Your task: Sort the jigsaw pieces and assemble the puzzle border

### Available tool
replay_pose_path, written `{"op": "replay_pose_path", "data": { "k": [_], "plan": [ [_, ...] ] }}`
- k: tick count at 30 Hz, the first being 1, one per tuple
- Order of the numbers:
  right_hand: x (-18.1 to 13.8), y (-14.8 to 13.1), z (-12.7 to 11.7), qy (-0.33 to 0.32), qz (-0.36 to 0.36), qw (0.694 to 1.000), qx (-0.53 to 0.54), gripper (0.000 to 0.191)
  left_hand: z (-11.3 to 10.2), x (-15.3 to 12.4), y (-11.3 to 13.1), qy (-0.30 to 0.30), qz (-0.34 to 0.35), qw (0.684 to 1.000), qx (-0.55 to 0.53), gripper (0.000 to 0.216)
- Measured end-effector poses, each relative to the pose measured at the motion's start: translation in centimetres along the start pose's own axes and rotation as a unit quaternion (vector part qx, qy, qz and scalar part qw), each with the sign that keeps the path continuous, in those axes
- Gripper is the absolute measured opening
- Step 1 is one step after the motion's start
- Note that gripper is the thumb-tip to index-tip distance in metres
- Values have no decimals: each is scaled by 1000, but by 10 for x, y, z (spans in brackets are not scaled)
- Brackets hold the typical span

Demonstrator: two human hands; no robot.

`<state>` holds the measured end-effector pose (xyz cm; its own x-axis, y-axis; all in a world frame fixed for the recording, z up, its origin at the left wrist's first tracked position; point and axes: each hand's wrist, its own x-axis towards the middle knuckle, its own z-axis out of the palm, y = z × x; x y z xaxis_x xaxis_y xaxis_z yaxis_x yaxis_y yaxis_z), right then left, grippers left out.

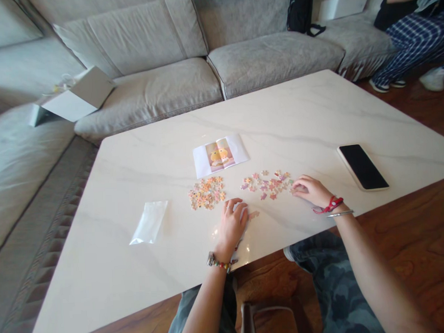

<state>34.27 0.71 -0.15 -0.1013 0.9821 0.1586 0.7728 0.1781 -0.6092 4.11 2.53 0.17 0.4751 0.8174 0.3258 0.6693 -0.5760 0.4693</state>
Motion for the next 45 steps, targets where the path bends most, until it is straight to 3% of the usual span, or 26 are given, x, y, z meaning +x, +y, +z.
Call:
{"op": "replay_pose_path", "data": {
  "k": [7, 15, 21, 32, 45],
  "plan": [
    [10, -6, 5, 62, 6, 997, -39, 17, 5, 2, -3, -4, -6, 1000, -10, 13],
    [18, -9, 23, 51, -15, 992, -114, 10, 6, 3, -4, -6, -10, 1000, -13, 14],
    [17, -9, 20, 58, -26, 990, -129, 10, 4, 2, -5, -12, -23, 1000, -15, 14],
    [14, -22, 12, 51, -32, 997, -44, 13, 5, 2, -8, -7, -20, 1000, -6, 14],
    [15, -14, 11, 35, -32, 997, -62, 15, 3, 4, -5, -2, -21, 1000, -6, 14]
  ]
}}
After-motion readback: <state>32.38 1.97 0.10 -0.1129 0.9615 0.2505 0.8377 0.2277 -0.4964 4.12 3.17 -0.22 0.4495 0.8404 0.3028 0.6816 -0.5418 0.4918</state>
